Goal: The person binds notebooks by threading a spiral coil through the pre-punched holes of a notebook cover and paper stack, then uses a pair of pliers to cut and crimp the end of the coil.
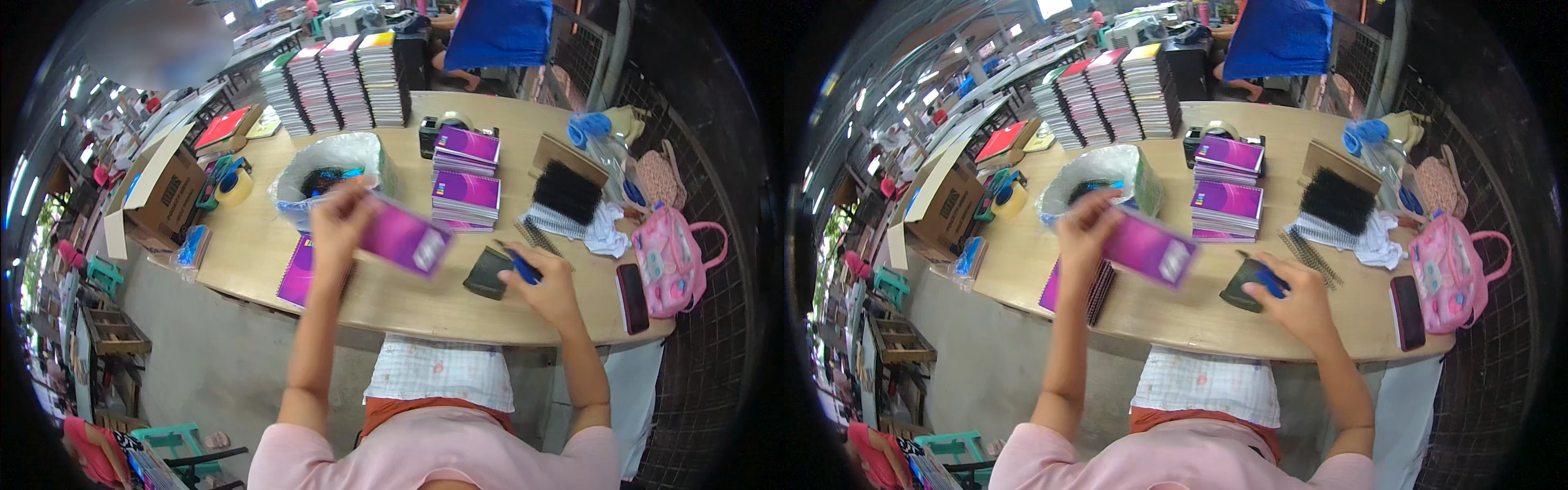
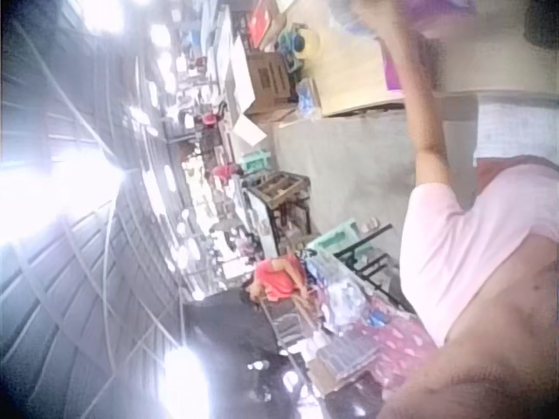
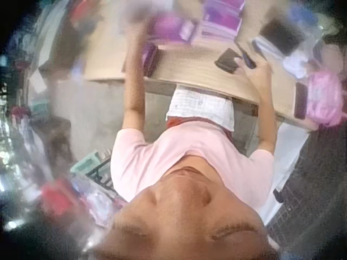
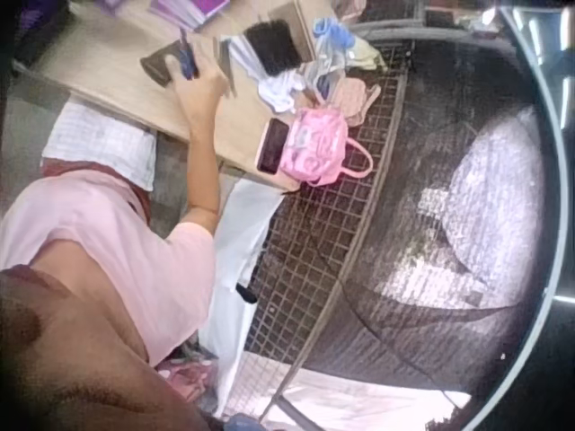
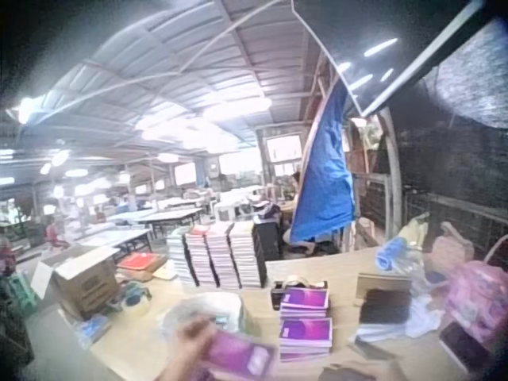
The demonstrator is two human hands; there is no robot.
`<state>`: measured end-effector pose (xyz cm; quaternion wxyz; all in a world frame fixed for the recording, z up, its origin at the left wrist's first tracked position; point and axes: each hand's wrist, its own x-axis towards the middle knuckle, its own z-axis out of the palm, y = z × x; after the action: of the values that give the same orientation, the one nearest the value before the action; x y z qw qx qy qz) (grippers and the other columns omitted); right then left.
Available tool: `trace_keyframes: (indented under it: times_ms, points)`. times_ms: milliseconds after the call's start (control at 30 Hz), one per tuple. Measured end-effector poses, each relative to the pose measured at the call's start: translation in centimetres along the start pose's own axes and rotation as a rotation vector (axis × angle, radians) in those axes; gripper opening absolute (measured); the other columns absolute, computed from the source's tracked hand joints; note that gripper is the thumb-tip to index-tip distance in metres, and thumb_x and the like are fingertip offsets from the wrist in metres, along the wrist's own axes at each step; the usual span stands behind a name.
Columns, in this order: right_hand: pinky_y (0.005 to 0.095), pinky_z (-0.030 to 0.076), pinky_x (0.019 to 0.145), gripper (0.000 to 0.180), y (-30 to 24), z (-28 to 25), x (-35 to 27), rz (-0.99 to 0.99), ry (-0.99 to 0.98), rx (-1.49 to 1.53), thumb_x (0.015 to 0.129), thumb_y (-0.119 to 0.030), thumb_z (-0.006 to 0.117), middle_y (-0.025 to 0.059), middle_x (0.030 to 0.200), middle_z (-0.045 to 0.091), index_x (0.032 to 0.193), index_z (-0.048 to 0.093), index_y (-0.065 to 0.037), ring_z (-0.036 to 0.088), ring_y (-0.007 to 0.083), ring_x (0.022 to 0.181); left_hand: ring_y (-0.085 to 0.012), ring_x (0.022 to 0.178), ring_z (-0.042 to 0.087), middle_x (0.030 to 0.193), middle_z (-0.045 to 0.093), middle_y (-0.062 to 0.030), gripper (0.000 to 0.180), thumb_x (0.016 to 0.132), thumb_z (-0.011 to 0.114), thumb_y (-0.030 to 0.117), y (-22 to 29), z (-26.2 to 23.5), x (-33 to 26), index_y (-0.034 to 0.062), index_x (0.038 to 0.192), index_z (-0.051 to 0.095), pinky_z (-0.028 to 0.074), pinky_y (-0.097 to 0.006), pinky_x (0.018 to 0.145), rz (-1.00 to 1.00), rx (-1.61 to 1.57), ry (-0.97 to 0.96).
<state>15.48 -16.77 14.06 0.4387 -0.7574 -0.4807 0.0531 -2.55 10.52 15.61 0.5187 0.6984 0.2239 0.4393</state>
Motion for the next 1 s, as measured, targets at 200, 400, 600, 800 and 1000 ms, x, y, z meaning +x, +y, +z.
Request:
trace_keyframes:
  times_ms: [200,400,600,800,1000]
  points:
    - [0.0286,0.050,0.070,0.042,2.6,0.3,-2.1,0.207,0.029,0.097,0.083,-0.018,0.078,0.0128,0.089,0.070,0.118,0.068,0.003,0.065,0.0168,0.075,-0.0082,0.073,0.060,0.088,0.067,-0.0028,0.055,0.088,0.067,-0.002,-5.1,-9.6,11.5,0.0087,0.141,0.054,0.047,-0.022,0.061,-0.127,0.039,0.110]
    - [0.0279,0.049,0.064,0.051,3.7,2.2,-3.4,0.501,-0.214,1.169,0.090,-0.027,0.071,0.0147,0.100,0.069,0.129,0.059,0.004,0.059,0.0142,0.069,-0.0134,0.086,0.068,0.104,0.072,-0.0087,0.047,0.093,0.061,0.002,-2.0,-6.2,8.5,0.0104,0.140,0.056,0.057,-0.027,0.076,-0.123,-0.348,-0.252]
    - [0.0432,0.052,0.079,0.066,-1.0,11.0,-4.8,0.517,-0.546,1.965,0.085,-0.023,0.075,0.0216,0.128,0.059,0.139,0.045,-0.001,0.062,0.0206,0.090,-0.0183,0.093,0.066,0.101,0.069,-0.0110,0.015,0.092,0.067,0.011,0.3,4.6,-3.8,-0.0005,0.102,0.068,0.053,-0.030,0.084,0.128,-0.805,-0.904]
    - [0.0289,0.053,0.077,0.036,-2.2,8.6,-4.4,0.391,0.250,1.121,0.085,-0.002,0.073,0.0061,0.098,0.065,0.117,0.058,0.001,0.063,0.0155,0.085,-0.0172,0.089,0.056,0.096,0.063,-0.0050,0.052,0.093,0.066,0.012,2.8,4.3,-10.3,0.0059,0.143,0.053,0.046,-0.032,0.086,0.069,0.003,-0.370]
    - [0.0280,0.049,0.071,0.052,0.7,5.4,-4.6,0.050,0.170,0.050,0.076,-0.015,0.085,0.0073,0.094,0.059,0.122,0.066,0.000,0.060,0.0171,0.081,-0.0155,0.081,0.061,0.098,0.069,-0.0134,0.053,0.089,0.054,-0.007,2.9,-3.7,-7.8,0.0095,0.140,0.057,0.049,-0.031,0.079,-0.028,0.396,0.125]
